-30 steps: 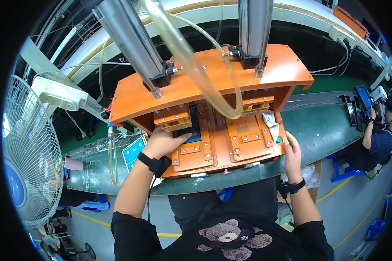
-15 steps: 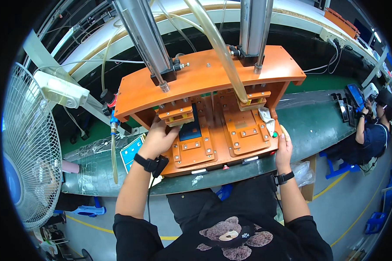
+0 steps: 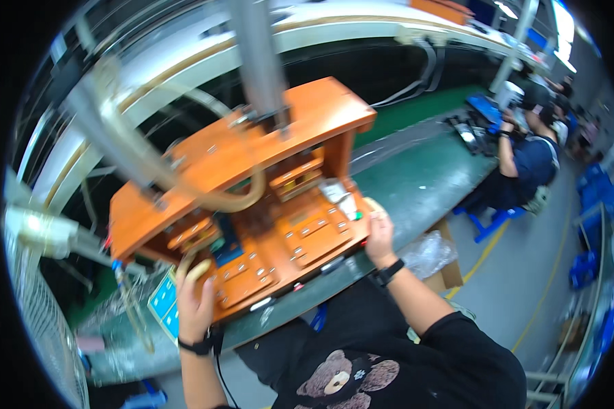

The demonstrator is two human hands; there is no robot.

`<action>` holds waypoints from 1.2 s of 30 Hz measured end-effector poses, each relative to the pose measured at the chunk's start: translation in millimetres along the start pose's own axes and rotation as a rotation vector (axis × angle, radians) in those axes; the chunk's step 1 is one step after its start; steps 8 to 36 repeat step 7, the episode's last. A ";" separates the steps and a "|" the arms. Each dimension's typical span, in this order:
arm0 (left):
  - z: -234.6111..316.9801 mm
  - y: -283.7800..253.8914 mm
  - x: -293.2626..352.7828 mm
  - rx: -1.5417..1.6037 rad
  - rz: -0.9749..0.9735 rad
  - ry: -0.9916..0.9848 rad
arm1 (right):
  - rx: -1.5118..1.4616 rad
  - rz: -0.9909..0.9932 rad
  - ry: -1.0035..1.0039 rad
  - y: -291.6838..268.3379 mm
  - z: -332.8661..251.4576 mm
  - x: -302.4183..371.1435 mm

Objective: Operating a pneumatic press to assemble electronic components, likely mobile phone housings.

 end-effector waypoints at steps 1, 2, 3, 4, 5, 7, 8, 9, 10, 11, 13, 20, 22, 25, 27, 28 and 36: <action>-6.4 -0.8 12.9 0.014 0.041 -0.029 | -0.020 0.003 0.033 9.5 -3.3 1.3; -11.2 4.4 23.2 0.062 0.108 -0.075 | 0.035 0.024 0.098 8.5 -4.0 3.3; -15.2 11.0 30.6 0.109 0.171 -0.123 | 0.056 0.000 0.017 3.8 0.2 1.2; -22.5 20.4 39.6 0.133 0.245 -0.166 | 0.081 -0.004 0.030 4.0 -4.8 1.4; -31.6 33.0 47.7 0.154 0.320 -0.214 | 0.103 -0.011 0.048 4.9 -9.9 1.0; -38.6 46.8 49.3 0.221 0.354 -0.268 | 0.074 0.008 0.023 -0.8 -10.4 -1.1; -38.6 46.8 49.3 0.221 0.354 -0.268 | 0.074 0.008 0.023 -0.8 -10.4 -1.1; -38.6 46.8 49.3 0.221 0.354 -0.268 | 0.074 0.008 0.023 -0.8 -10.4 -1.1; -38.6 46.8 49.3 0.221 0.354 -0.268 | 0.074 0.008 0.023 -0.8 -10.4 -1.1; -38.6 46.8 49.3 0.221 0.354 -0.268 | 0.074 0.008 0.023 -0.8 -10.4 -1.1; -38.6 46.8 49.3 0.221 0.354 -0.268 | 0.074 0.008 0.023 -0.8 -10.4 -1.1; -38.6 46.8 49.3 0.221 0.354 -0.268 | 0.074 0.008 0.023 -0.8 -10.4 -1.1; -38.6 46.8 49.3 0.221 0.354 -0.268 | 0.074 0.008 0.023 -0.8 -10.4 -1.1; -38.6 46.8 49.3 0.221 0.354 -0.268 | 0.074 0.008 0.023 -0.8 -10.4 -1.1; -38.6 46.8 49.3 0.221 0.354 -0.268 | 0.074 0.008 0.023 -0.8 -10.4 -1.1; -38.6 46.8 49.3 0.221 0.354 -0.268 | 0.074 0.008 0.023 -0.8 -10.4 -1.1; -38.6 46.8 49.3 0.221 0.354 -0.268 | 0.074 0.008 0.023 -0.8 -10.4 -1.1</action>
Point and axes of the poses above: each hand's wrist, its own x-axis away from the middle knuckle, its own y-axis out of the palm, z = x × y, the point moved 2 cm from there along -x, towards the middle knuckle, and after that the axes turned 11 degrees about -x, right-handed, at the moved point
